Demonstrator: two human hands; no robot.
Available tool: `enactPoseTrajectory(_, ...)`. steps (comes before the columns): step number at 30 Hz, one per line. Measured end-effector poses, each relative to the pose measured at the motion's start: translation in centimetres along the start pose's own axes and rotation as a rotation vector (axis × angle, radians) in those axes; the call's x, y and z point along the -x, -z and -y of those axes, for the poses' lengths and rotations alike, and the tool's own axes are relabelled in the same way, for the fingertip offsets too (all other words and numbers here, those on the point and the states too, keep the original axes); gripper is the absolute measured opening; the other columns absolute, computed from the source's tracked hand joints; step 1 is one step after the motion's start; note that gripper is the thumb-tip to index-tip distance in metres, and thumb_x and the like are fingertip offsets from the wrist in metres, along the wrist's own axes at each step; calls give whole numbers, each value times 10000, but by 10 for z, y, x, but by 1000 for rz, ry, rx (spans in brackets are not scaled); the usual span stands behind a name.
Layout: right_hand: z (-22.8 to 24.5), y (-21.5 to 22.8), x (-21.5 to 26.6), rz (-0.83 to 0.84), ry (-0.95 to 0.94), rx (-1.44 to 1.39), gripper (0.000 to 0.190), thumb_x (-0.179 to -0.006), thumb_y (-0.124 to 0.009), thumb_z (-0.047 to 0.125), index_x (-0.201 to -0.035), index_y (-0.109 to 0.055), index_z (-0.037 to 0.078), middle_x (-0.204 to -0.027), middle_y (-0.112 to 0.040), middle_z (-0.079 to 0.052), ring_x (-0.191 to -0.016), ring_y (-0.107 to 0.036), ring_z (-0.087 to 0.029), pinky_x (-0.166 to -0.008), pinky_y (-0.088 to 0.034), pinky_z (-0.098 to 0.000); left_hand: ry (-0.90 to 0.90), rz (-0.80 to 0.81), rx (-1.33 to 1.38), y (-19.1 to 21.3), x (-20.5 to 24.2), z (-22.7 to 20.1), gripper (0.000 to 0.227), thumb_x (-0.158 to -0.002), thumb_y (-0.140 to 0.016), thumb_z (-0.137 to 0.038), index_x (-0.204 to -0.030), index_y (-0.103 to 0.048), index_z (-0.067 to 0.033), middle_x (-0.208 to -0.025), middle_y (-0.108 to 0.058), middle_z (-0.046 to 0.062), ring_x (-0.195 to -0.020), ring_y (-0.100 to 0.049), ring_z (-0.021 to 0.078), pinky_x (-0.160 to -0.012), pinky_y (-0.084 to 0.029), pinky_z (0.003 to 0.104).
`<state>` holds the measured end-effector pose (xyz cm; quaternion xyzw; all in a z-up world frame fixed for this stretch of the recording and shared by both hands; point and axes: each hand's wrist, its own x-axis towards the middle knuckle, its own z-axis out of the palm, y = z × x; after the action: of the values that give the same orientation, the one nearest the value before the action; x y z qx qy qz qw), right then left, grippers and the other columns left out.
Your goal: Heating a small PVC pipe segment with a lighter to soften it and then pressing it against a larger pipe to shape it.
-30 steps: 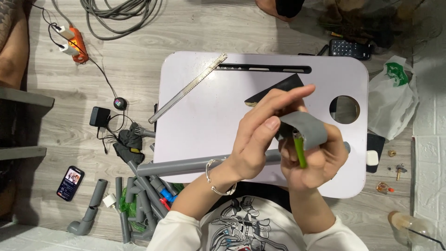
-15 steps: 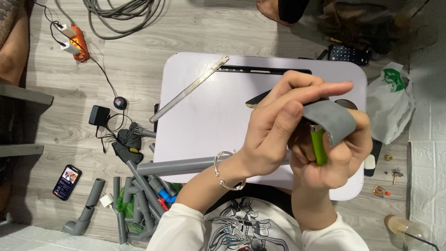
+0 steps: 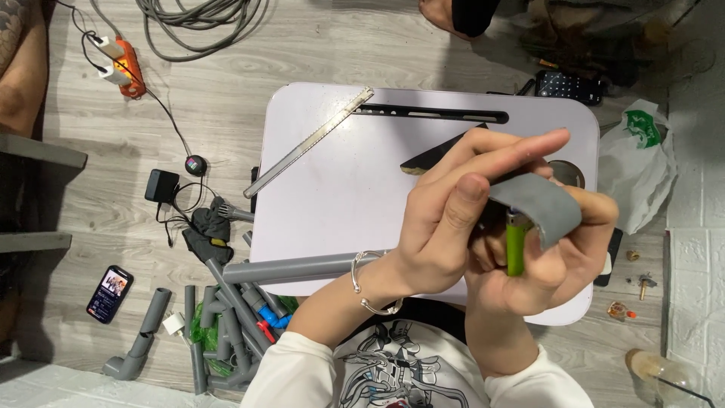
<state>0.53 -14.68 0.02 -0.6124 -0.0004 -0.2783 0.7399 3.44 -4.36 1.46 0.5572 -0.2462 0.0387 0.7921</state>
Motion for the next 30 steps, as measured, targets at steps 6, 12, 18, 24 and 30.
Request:
enactPoseTrajectory(6, 9, -5, 2, -41, -30, 17, 339, -922, -526, 297, -1197, -486, 103, -1198, -622, -82, -983, -556, -113, -944, -465, -217, 22, -5, -26, -1, 0, -3, 520, -1236, -269, -392, -1572, -534, -96, -1383, -619, 80, -1216, -657, 173, -1189, -591, 317)
enactPoseTrajectory(12, 8, -2, 2, -58, -19, 53, 334, -898, -580, 318, -1140, -503, 102, -1140, -614, -55, -944, -564, -116, -925, -487, -224, 33, 4, -9, -1, 0, -3, 535, -1241, -256, -400, -1581, -530, -91, -1414, -600, 82, -1213, -647, 162, -1201, -587, 309)
enactPoseTrajectory(18, 4, 1, 5, -45, 15, 8, 287, -904, -590, 280, -1126, -502, 122, -1079, -596, -28, -930, -564, -108, -934, -501, -219, 33, 34, 87, -2, -3, -7, 542, -1238, -251, -370, -1587, -484, -27, -1465, -528, 100, -1381, -707, 214, -1288, -611, 334)
enactPoseTrajectory(24, -3, 7, 9, -79, 121, 159, 293, -930, -600, 332, -1091, -479, 120, -1053, -582, -33, -909, -529, -117, -918, -491, -242, 14, 25, 86, -5, -2, -4, 497, -1241, -282, -335, -1589, -499, -53, -1483, -552, 89, -1390, -711, 213, -1310, -621, 345)
enactPoseTrajectory(30, -9, 7, 16, -127, 297, 371, 394, -982, -594, 411, -1047, -408, 69, -996, -521, -75, -871, -484, -165, -854, -462, -302, -72, -16, 25, -9, 0, -7, 476, -1178, -367, -277, -1583, -494, -62, -1551, -571, 135, -1357, -729, 233, -1280, -639, 358)
